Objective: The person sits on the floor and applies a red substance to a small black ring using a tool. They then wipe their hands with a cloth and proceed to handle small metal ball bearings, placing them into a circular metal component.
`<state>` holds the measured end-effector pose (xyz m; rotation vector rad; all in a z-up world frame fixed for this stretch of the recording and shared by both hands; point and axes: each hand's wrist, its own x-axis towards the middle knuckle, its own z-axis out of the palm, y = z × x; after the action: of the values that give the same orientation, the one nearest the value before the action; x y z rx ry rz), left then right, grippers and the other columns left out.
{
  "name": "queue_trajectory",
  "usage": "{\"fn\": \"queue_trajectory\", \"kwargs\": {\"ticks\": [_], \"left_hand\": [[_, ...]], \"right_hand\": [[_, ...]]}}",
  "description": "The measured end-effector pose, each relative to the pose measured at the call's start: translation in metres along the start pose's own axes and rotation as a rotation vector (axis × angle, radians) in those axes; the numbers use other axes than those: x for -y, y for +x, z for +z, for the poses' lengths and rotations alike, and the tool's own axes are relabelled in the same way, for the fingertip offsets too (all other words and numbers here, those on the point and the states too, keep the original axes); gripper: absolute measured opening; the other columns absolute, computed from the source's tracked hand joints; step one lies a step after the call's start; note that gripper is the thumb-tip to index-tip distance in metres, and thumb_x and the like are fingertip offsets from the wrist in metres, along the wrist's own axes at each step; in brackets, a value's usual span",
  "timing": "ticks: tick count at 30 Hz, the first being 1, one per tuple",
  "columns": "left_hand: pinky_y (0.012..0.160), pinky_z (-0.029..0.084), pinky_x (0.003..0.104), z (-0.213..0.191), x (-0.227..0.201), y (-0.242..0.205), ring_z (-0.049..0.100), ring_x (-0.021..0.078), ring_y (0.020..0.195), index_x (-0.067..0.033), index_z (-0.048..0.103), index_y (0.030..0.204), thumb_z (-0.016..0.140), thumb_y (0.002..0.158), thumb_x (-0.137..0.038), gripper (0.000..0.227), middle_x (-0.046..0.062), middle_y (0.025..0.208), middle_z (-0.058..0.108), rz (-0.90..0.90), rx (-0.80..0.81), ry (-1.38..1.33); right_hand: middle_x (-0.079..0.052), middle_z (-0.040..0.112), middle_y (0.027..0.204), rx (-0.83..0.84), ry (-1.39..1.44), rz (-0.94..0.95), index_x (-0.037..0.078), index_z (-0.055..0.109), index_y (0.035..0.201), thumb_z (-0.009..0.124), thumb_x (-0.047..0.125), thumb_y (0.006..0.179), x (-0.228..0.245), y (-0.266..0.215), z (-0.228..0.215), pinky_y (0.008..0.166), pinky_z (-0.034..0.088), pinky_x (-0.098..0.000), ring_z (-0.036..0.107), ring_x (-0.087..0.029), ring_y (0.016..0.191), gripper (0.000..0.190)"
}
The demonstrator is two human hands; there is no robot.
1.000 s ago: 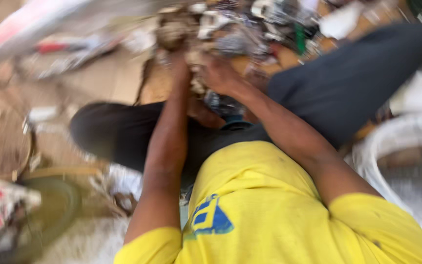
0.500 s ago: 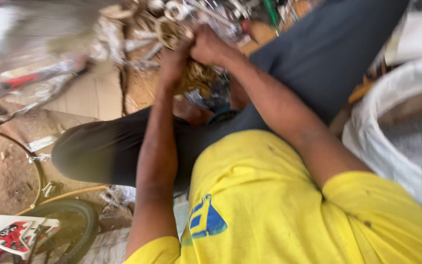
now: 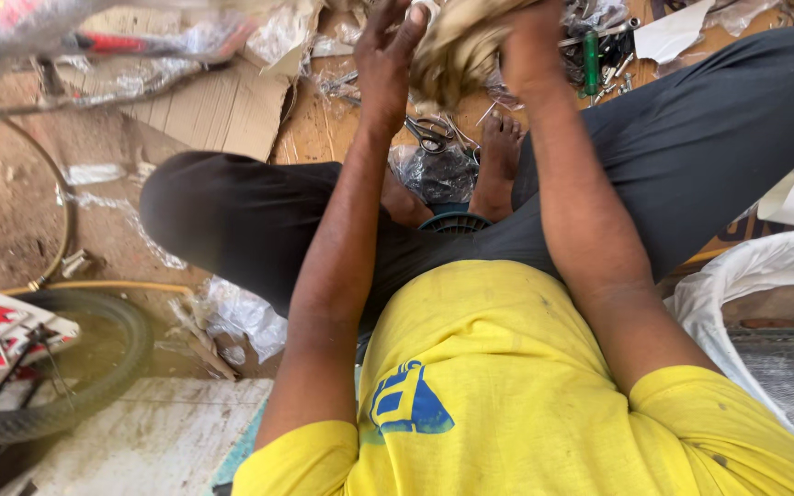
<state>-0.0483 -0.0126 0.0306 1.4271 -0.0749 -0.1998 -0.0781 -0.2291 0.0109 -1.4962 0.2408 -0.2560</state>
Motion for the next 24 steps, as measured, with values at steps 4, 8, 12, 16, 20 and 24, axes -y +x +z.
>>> {"fn": "queue_trajectory", "kwargs": {"ticks": [4, 8, 12, 16, 20, 24], "left_hand": [[0.086, 0.055, 0.055, 0.017, 0.035, -0.014, 0.056, 0.0359, 0.121, -0.0100, 0.046, 0.142, 0.051, 0.100, -0.061, 0.066, 0.018, 0.135, 0.056, -0.182, 0.160, -0.309], [0.093, 0.052, 0.060, 0.021, 0.055, -0.010, 0.060, 0.0450, 0.117, 0.0023, 0.050, 0.135, 0.058, 0.109, -0.036, 0.047, 0.031, 0.131, 0.058, -0.186, -0.012, -0.503], [0.088, 0.060, 0.048, 0.003, 0.068, 0.010, 0.074, 0.0353, 0.100, -0.0106, 0.070, 0.120, 0.052, 0.104, -0.015, 0.025, 0.019, 0.117, 0.073, 0.282, -0.152, 0.518], [0.084, 0.055, 0.055, 0.025, 0.077, 0.008, 0.067, 0.0469, 0.094, -0.0017, 0.066, 0.112, 0.060, 0.095, -0.024, 0.029, 0.028, 0.102, 0.071, 0.077, -0.145, 0.620], [0.084, 0.052, 0.059, 0.055, 0.092, 0.006, 0.065, 0.0512, 0.092, 0.0009, 0.066, 0.102, 0.060, 0.091, -0.028, 0.031, 0.031, 0.096, 0.070, -0.118, -0.026, 0.734], [0.083, 0.055, 0.057, 0.054, 0.092, -0.027, 0.068, 0.0484, 0.091, -0.0013, 0.074, 0.090, 0.064, 0.081, -0.023, 0.025, 0.028, 0.092, 0.072, -0.123, 0.273, 0.939]], "right_hand": [[-0.015, 0.068, 0.114, 0.197, 0.053, 0.062, 0.002, 0.065, 0.119, 0.047, 0.035, 0.106, 0.006, -0.011, 0.017, 0.097, 0.059, -0.0419, 0.068, -0.028, 0.110, 0.039], [-0.010, 0.068, 0.130, 0.287, -0.295, 0.029, 0.007, 0.065, 0.131, 0.055, 0.046, 0.110, 0.008, -0.042, 0.055, 0.105, 0.054, -0.0390, 0.066, -0.023, 0.122, 0.046], [-0.012, 0.070, 0.127, 0.275, -0.183, 0.111, 0.005, 0.059, 0.131, 0.074, 0.041, 0.100, 0.031, -0.053, 0.055, 0.099, 0.054, -0.0362, 0.067, -0.023, 0.116, 0.050], [-0.014, 0.080, 0.109, -0.028, -0.259, 0.200, 0.001, 0.075, 0.113, 0.081, 0.028, 0.095, 0.025, -0.032, 0.034, 0.087, 0.056, -0.0358, 0.070, -0.026, 0.097, 0.033], [-0.017, 0.078, 0.104, -0.190, -0.525, 0.072, -0.001, 0.070, 0.120, 0.056, -0.005, 0.084, -0.016, -0.028, 0.015, 0.092, 0.057, -0.0391, 0.074, -0.028, 0.095, 0.039], [-0.019, 0.076, 0.105, -0.247, -0.480, 0.008, -0.004, 0.070, 0.116, 0.053, -0.011, 0.080, -0.019, -0.034, 0.015, 0.090, 0.056, -0.0400, 0.072, -0.029, 0.097, 0.041]]}}
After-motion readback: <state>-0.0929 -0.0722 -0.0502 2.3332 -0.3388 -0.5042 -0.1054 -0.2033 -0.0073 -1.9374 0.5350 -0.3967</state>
